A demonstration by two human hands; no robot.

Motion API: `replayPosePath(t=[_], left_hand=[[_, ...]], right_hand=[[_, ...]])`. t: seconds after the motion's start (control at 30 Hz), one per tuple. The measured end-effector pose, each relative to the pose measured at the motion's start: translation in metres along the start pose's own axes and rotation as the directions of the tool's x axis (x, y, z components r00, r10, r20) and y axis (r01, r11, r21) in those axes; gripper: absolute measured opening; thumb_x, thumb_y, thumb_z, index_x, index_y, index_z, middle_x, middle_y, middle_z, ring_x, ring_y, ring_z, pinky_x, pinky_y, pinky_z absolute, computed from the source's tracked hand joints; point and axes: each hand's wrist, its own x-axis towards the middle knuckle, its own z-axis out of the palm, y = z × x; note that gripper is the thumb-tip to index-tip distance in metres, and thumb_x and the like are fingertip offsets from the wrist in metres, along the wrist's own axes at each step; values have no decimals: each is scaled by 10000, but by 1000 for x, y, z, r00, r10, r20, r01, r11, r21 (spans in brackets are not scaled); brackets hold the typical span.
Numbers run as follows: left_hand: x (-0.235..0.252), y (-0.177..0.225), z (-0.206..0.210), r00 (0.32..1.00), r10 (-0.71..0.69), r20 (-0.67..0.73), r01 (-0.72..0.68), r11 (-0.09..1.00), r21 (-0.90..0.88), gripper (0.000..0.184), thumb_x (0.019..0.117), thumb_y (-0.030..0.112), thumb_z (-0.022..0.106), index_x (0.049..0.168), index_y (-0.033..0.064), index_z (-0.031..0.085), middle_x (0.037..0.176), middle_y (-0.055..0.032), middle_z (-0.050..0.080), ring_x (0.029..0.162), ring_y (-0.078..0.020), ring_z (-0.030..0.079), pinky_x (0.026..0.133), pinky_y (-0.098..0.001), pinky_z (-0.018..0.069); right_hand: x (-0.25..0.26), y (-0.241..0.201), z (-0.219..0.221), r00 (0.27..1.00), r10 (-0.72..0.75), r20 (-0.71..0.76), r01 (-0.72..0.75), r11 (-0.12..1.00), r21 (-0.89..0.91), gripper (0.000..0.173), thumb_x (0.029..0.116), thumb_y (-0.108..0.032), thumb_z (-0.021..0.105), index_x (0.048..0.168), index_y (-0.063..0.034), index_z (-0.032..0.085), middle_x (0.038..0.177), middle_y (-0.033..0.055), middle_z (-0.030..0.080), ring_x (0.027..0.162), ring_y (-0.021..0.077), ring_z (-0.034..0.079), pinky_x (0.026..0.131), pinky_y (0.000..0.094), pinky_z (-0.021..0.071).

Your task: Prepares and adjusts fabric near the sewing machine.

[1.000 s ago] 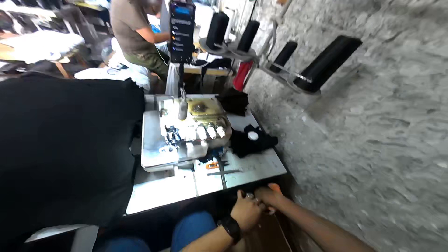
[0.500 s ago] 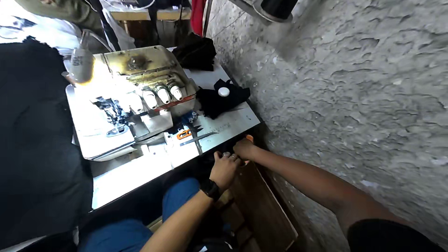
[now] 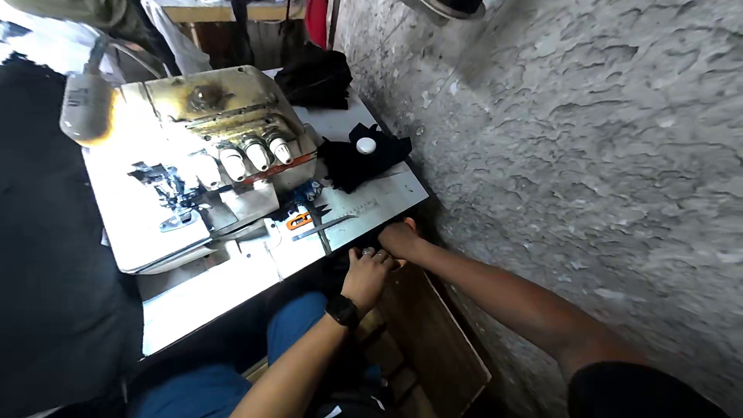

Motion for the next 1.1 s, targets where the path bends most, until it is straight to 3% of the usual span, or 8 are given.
replayPosePath(t=[0.1, 0.23, 0.37, 0.53, 0.7, 0.83, 0.97, 1.1], left_hand=[[1, -5, 1, 999, -28, 28, 28, 1000, 4, 322, 970, 46, 583, 1264, 139, 676, 1374, -78, 632, 1315, -329, 551, 1063, -661, 354], [0, -9, 1, 997, -65, 34, 64, 998, 16, 375, 950, 17, 587, 1285, 163, 670, 1414, -64, 612, 1348, -333, 528, 1054, -666, 377], [2, -5, -3, 997, -62, 35, 60, 997, 46, 370, 940, -9, 593, 1270, 138, 675, 1383, -117, 626, 1325, -364, 548, 1055, -674, 374], [9, 4, -1, 996, -64, 60, 57, 992, 116, 426, 945, 6, 581, 1335, 165, 649, 1394, -108, 623, 1305, -347, 563, 1059, -646, 362], [6, 2, -1, 997, -76, 33, 71, 991, 115, 377, 950, 13, 583, 1288, 151, 677, 1385, -130, 624, 1310, -354, 562, 1067, -640, 369], [4, -1, 0, 997, -72, 1, 71, 986, 151, 393, 953, 32, 585, 1306, 168, 690, 1411, -156, 595, 1319, -372, 546, 1066, -626, 398], [5, -2, 3, 996, -55, -73, 65, 987, 146, 387, 943, 33, 596, 1277, 188, 715, 1391, -166, 599, 1288, -389, 561, 1030, -622, 438], [7, -5, 5, 998, -22, -56, 30, 989, 145, 375, 949, 35, 592, 1292, 146, 695, 1427, -148, 590, 1325, -360, 548, 1058, -574, 441]], right_hand=[[-13, 19, 5, 969, -46, -244, 80, 988, 133, 285, 1072, -157, 490, 1183, -15, 711, 1212, 220, 692, 1196, 410, 634, 1022, 606, 477], [-51, 52, 44, 783, 42, -620, 252, 891, 378, 335, 1060, -113, 471, 1293, -74, 709, 1371, 104, 671, 1334, 248, 594, 1161, 438, 439], [-100, 55, 73, 500, 378, -779, 332, 747, 576, 241, 1026, -155, 597, 1150, -29, 762, 1094, 114, 766, 1015, 195, 738, 939, 391, 587], [-94, 42, 85, 521, 547, -655, 368, 548, 751, 250, 1030, -187, 617, 1171, -34, 757, 1088, 92, 769, 1019, 130, 729, 960, 335, 576], [-110, 48, 83, 502, 561, -658, 405, 520, 752, 243, 1058, -172, 554, 1148, -29, 728, 977, 13, 775, 913, 63, 725, 872, 281, 597], [-148, 69, 79, 410, 551, -727, 503, 529, 684, 295, 1070, -136, 428, 1113, 48, 655, 845, 10, 691, 764, 52, 672, 778, 270, 597], [-163, 77, 83, 467, 536, -703, 543, 454, 707, 292, 1087, -153, 404, 1114, 32, 629, 879, -6, 681, 768, 22, 653, 768, 233, 578], [-189, 79, 77, 487, 513, -707, 317, 651, 690, 352, 1080, -299, 459, 1075, -29, 686, 829, 18, 666, 678, 51, 603, 652, 252, 533]])
